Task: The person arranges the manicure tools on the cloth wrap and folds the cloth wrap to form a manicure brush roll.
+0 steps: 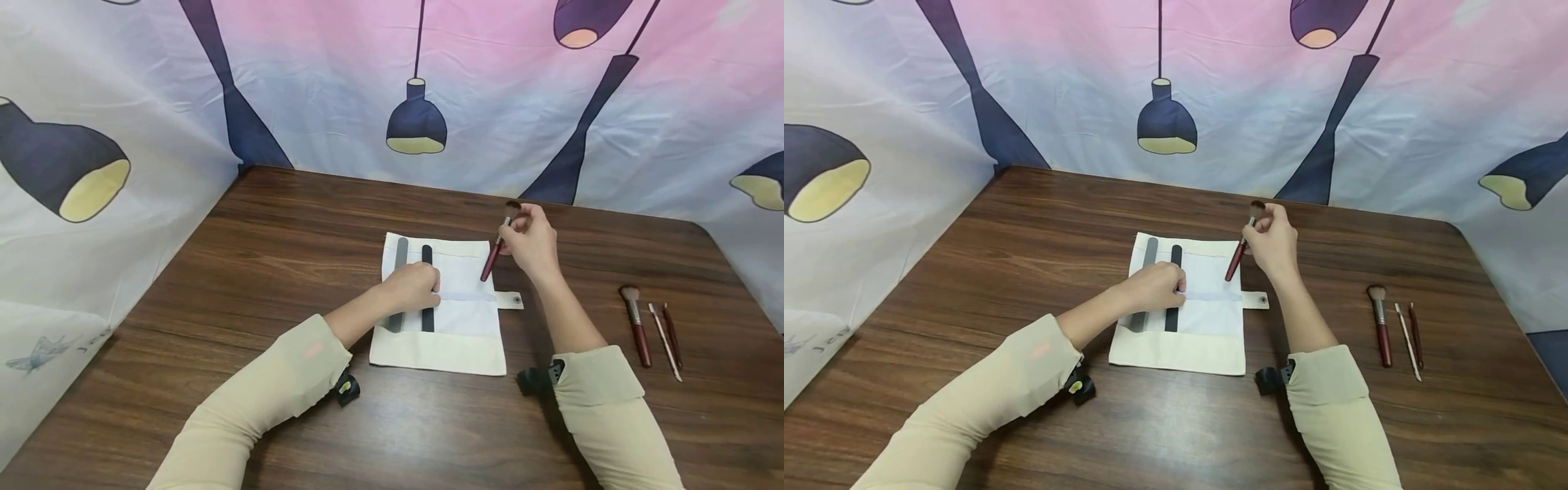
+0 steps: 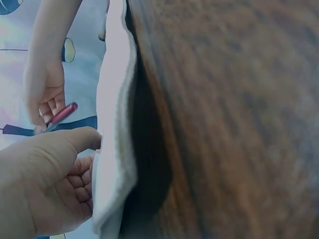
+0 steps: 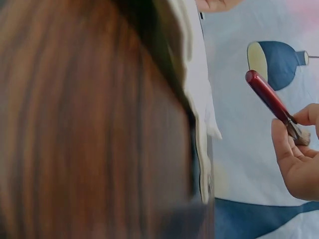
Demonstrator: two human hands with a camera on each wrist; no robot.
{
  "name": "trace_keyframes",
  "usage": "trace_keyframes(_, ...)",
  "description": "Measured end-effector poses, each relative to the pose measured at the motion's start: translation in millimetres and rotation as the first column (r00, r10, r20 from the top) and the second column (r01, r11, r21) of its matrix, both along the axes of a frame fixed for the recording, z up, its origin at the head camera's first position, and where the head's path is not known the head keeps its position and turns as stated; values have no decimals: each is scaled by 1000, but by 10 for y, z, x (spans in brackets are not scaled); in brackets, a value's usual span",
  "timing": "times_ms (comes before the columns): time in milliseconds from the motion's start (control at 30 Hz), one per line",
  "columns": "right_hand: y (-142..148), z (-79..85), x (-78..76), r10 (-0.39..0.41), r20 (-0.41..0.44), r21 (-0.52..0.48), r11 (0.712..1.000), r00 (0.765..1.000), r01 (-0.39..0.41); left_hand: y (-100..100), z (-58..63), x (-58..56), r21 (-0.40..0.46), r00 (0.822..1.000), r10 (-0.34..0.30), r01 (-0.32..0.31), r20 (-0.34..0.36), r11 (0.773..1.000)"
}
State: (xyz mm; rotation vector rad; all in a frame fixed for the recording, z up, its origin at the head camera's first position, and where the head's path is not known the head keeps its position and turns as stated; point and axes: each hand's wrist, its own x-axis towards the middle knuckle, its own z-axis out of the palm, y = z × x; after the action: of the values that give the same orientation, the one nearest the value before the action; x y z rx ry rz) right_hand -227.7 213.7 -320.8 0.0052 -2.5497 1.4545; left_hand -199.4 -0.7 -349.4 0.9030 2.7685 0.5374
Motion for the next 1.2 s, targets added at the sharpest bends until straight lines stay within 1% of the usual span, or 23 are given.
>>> trace_keyframes(167,-98,-45,-44,42,10,-63,997,999,-41,8,-28,-11,11,999,-41,42,-29,999)
trace_keyframes(333,-184,-62,-71,100,57,-74,993,993,-95,13,-35,-13,15,996,-70,71,-57,997)
trace_keyframes(500,-238,-70,-84,172,119,-109,981,978,-159,5,-36,-14,6,994,-95,95,-56,995)
trace_keyframes(700,-271,-97,-101,225,167,-151,968,960,-201,-3,-55,-27,-2,992,-112,112,-61,994)
trace_keyframes(1000,-308,-113,-114,266,228,-147,960,937,-237,-24,-59,-47,-1,990,-128,128,-63,992)
trace_keyframes(1200,-311,-125,-125,280,262,-116,959,923,-258,-31,-60,-44,17,990,-131,132,-54,991)
